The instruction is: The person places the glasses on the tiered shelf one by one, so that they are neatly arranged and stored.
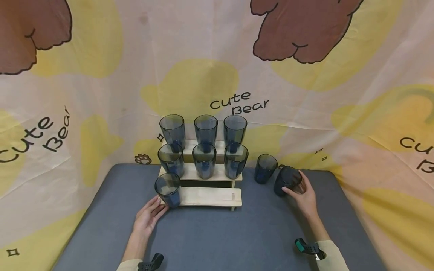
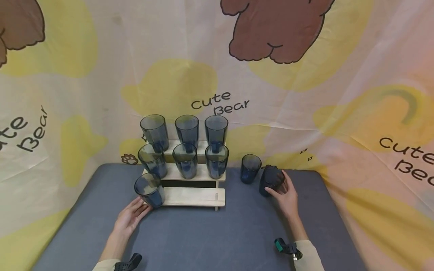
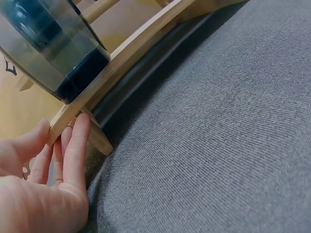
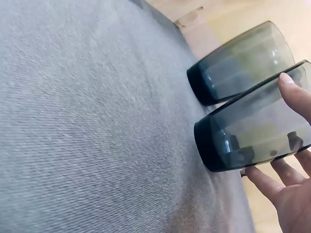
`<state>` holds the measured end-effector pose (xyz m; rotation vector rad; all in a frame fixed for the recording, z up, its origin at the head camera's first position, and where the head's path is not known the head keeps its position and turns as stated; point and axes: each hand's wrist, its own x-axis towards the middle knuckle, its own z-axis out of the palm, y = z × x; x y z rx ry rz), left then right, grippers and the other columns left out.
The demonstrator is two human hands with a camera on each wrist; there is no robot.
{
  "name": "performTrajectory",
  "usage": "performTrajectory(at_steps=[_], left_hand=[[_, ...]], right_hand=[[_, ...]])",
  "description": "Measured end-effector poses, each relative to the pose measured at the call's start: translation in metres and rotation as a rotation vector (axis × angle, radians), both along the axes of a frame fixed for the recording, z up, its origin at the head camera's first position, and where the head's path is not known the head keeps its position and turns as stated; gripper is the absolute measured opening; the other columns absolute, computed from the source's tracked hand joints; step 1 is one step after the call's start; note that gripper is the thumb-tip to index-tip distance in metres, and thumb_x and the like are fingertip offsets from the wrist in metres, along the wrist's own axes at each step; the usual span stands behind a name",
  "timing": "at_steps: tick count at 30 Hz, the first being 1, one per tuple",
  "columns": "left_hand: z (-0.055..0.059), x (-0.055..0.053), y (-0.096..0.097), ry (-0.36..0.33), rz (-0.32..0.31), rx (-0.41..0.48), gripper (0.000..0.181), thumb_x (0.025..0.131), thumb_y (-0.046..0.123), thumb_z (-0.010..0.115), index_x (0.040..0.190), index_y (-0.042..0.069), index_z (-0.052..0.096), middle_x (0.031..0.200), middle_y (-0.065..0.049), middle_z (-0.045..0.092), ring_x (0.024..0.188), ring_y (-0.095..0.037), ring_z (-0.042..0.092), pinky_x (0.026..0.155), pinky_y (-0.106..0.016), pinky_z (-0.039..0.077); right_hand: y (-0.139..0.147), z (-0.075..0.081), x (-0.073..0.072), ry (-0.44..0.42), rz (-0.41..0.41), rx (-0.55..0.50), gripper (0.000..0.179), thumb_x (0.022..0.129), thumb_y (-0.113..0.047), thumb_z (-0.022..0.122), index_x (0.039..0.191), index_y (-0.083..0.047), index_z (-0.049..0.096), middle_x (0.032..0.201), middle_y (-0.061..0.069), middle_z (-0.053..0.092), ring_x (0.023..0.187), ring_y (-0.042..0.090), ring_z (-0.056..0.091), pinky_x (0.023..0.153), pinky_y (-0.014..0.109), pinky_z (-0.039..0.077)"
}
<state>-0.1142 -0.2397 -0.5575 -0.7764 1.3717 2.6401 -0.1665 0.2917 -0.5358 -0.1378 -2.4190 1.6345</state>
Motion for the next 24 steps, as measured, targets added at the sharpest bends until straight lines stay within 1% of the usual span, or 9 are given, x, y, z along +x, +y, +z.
performTrajectory(at_steps=[2, 5, 8, 9, 11, 13, 17, 19, 24], left_hand=[[0.000, 0.000, 0.000, -0.004, 0.002, 0.004, 0.017, 0.097, 0.005, 0.061, 0.098, 0.020, 0.069, 0.094, -0.002, 0.066, 0.088, -0.016, 0.065, 0.095, -0.038, 0.057], [0.001, 0.000, 0.000, -0.002, 0.005, 0.002, 0.019, 0.096, 0.004, 0.062, 0.096, 0.021, 0.070, 0.093, -0.001, 0.066, 0.087, -0.016, 0.065, 0.094, -0.038, 0.058], [0.001, 0.001, 0.000, 0.000, 0.009, 0.008, 0.020, 0.096, 0.004, 0.062, 0.094, 0.021, 0.071, 0.093, -0.001, 0.067, 0.087, -0.015, 0.066, 0.094, -0.038, 0.058], [0.001, 0.001, 0.000, 0.001, 0.007, 0.011, 0.020, 0.096, 0.004, 0.062, 0.094, 0.021, 0.071, 0.094, -0.001, 0.067, 0.088, -0.015, 0.066, 0.094, -0.038, 0.058], [0.000, 0.001, 0.000, 0.002, 0.003, 0.014, 0.019, 0.096, 0.004, 0.061, 0.095, 0.021, 0.070, 0.095, -0.001, 0.067, 0.089, -0.015, 0.066, 0.094, -0.038, 0.058], [-0.001, 0.001, -0.001, -0.001, 0.005, 0.009, 0.019, 0.097, 0.004, 0.061, 0.095, 0.021, 0.070, 0.095, -0.001, 0.067, 0.089, -0.016, 0.067, 0.093, -0.037, 0.059], [-0.002, 0.002, -0.002, 0.005, 0.006, -0.008, 0.020, 0.096, 0.004, 0.061, 0.094, 0.022, 0.070, 0.096, -0.001, 0.067, 0.089, -0.016, 0.067, 0.091, -0.036, 0.059], [-0.002, 0.001, -0.001, 0.006, 0.003, -0.002, 0.020, 0.096, 0.004, 0.062, 0.094, 0.022, 0.071, 0.096, -0.001, 0.066, 0.089, -0.016, 0.066, 0.092, -0.036, 0.059], [-0.001, -0.001, 0.001, 0.009, 0.008, -0.008, 0.019, 0.096, 0.004, 0.062, 0.095, 0.021, 0.070, 0.096, -0.001, 0.066, 0.088, -0.016, 0.067, 0.092, -0.037, 0.059]], right_hand=[[-0.002, 0.000, 0.004, 0.007, -0.001, 0.000, 0.092, 0.082, -0.014, 0.081, 0.156, -0.019, 0.026, 0.151, 0.016, 0.039, 0.136, 0.036, 0.041, 0.104, 0.044, 0.046], [-0.007, 0.002, 0.009, 0.020, -0.030, 0.016, 0.091, 0.080, -0.014, 0.083, 0.155, -0.019, 0.031, 0.147, 0.015, 0.045, 0.134, 0.035, 0.044, 0.101, 0.036, 0.050], [-0.013, 0.004, 0.014, 0.037, -0.072, 0.041, 0.090, 0.078, -0.013, 0.085, 0.153, -0.019, 0.035, 0.144, 0.014, 0.049, 0.132, 0.034, 0.047, 0.094, 0.019, 0.054], [-0.015, 0.004, 0.016, 0.045, -0.083, 0.042, 0.090, 0.077, -0.012, 0.085, 0.152, -0.019, 0.036, 0.143, 0.013, 0.051, 0.131, 0.033, 0.047, 0.091, 0.014, 0.054], [-0.019, 0.005, 0.019, 0.063, -0.097, 0.032, 0.089, 0.076, -0.007, 0.085, 0.151, -0.019, 0.039, 0.140, 0.013, 0.053, 0.131, 0.032, 0.048, 0.087, 0.007, 0.052], [-0.025, 0.006, 0.022, 0.081, -0.094, 0.004, 0.088, 0.075, -0.003, 0.084, 0.150, -0.016, 0.041, 0.138, 0.014, 0.054, 0.130, 0.033, 0.049, 0.085, 0.007, 0.052], [-0.039, 0.015, 0.030, 0.122, -0.082, -0.046, 0.088, 0.072, 0.006, 0.084, 0.148, -0.007, 0.042, 0.136, 0.020, 0.055, 0.127, 0.038, 0.050, 0.086, 0.015, 0.056], [-0.045, 0.018, 0.033, 0.142, -0.080, -0.055, 0.089, 0.071, 0.008, 0.084, 0.148, -0.008, 0.043, 0.135, 0.020, 0.055, 0.126, 0.039, 0.051, 0.087, 0.016, 0.056], [-0.055, 0.019, 0.035, 0.199, -0.062, 0.007, 0.090, 0.068, 0.001, 0.087, 0.146, -0.015, 0.046, 0.135, 0.013, 0.058, 0.124, 0.032, 0.054, 0.088, 0.012, 0.053]])
